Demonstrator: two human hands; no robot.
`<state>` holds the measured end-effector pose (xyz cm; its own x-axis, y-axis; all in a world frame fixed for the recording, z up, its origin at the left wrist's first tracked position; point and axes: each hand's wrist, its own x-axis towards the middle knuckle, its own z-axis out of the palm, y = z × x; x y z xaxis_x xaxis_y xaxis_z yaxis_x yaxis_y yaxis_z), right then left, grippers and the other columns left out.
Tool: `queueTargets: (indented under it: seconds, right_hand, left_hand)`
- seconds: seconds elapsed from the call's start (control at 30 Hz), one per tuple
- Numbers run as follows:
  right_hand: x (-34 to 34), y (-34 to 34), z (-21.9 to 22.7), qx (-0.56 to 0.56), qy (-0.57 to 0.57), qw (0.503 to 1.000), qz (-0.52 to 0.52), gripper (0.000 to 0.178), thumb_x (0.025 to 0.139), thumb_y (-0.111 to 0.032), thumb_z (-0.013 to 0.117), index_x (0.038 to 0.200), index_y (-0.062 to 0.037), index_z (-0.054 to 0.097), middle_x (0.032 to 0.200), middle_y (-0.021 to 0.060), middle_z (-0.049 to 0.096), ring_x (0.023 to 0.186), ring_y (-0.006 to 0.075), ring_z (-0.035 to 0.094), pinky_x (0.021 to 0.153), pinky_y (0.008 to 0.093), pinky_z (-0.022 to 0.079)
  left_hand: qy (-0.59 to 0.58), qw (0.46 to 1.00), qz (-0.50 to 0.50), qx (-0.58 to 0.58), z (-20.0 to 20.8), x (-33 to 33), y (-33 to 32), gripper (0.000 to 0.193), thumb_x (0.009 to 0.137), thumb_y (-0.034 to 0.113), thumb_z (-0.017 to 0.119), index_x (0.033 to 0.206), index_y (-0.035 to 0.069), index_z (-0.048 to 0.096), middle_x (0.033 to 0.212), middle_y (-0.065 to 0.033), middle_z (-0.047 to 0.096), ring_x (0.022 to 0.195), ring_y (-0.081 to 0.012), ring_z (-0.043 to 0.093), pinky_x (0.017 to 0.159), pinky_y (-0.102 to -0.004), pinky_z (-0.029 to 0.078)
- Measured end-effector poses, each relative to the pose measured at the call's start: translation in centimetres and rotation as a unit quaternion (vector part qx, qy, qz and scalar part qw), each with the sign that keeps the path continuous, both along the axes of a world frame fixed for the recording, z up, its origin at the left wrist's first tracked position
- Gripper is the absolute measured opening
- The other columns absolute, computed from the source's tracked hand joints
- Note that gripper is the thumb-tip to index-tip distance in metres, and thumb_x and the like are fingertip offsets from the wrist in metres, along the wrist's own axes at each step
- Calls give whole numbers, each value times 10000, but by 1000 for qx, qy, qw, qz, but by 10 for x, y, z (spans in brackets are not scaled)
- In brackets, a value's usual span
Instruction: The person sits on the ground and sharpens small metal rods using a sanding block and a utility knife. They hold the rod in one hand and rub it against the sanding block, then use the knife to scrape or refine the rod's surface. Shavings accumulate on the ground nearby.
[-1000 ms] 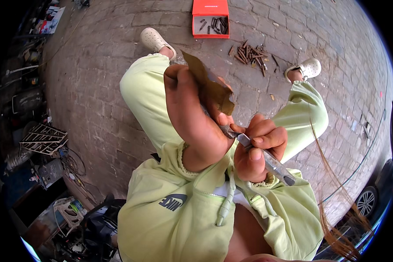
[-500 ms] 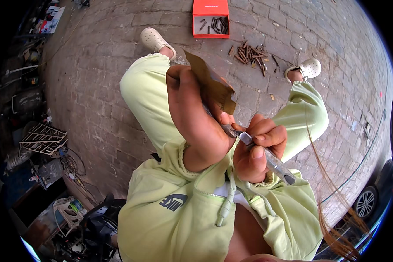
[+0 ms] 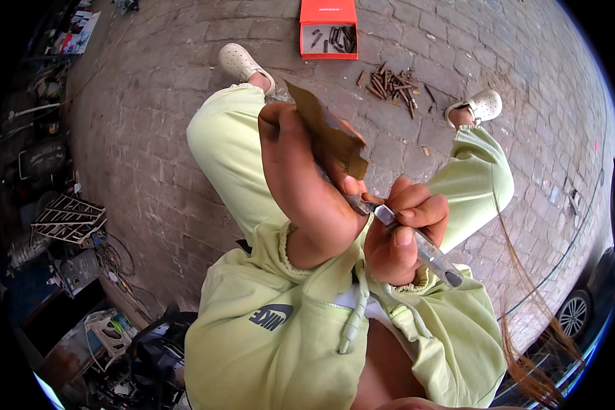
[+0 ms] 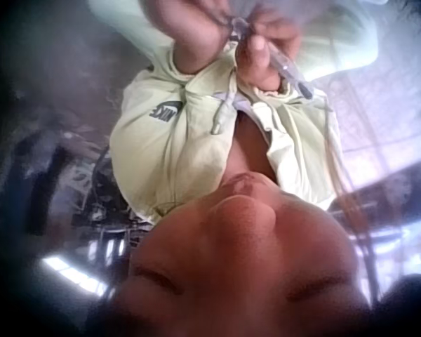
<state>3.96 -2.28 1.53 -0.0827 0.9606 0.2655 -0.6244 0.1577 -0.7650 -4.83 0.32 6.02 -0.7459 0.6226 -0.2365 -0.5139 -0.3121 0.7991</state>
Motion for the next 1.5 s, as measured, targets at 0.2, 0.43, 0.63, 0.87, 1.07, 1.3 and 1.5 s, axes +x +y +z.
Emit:
queueTargets:
  seconds: [0.2,0.43,0.63,0.87,1.07,1.3,1.5]
  right_hand:
    - [-2,-1,4,-16,2,1000,-7,234,804,-174,623,843,-43,433,676,60,401,613,127,320,719,359,574]
    - [8,6,-2,19,63,994,86,170,817,-95,591,914,-12,479,727,103,481,611,132,401,789,416,541]
    - [21,27,-3,112,16,986,119,179,804,-69,604,933,-10,495,729,89,496,613,145,414,810,427,528]
    - [26,35,-2,177,-61,975,121,172,770,-48,645,910,-17,550,761,94,545,630,175,477,739,390,537]
    - [25,33,-2,170,-66,977,108,163,773,-39,634,910,-15,549,750,92,549,628,180,483,720,385,535]
    - [24,35,0,153,-53,977,137,176,788,-29,623,930,-16,520,759,100,548,653,193,507,754,399,516]
    - [20,34,-3,136,-16,980,143,166,801,-39,617,933,-15,519,778,103,540,686,201,521,797,413,505]
  left_hand:
    - [2,1000,4,14,2,1,1,245,915,323,434,872,83,416,540,-31,475,315,-54,324,301,-197,281]
    - [11,996,-90,24,-1,-4,2,237,952,264,345,815,76,395,504,-13,384,320,-59,301,312,-204,288]
    - [-194,933,-303,16,7,-8,-1,206,963,200,288,867,107,444,519,78,283,441,-30,218,387,-167,202]
    - [-297,892,-340,11,5,-11,1,230,959,219,287,860,128,473,478,72,284,443,-41,229,388,-168,213]
    - [-294,892,-343,16,6,-11,2,244,960,225,286,836,121,469,477,65,288,439,-44,232,380,-179,218]
    - [-297,893,-337,30,2,-11,2,265,965,221,267,820,111,460,479,61,294,440,-47,240,389,-176,231]
    - [-283,900,-330,22,3,-10,1,250,964,206,271,828,110,457,483,62,295,443,-40,248,390,-171,227]
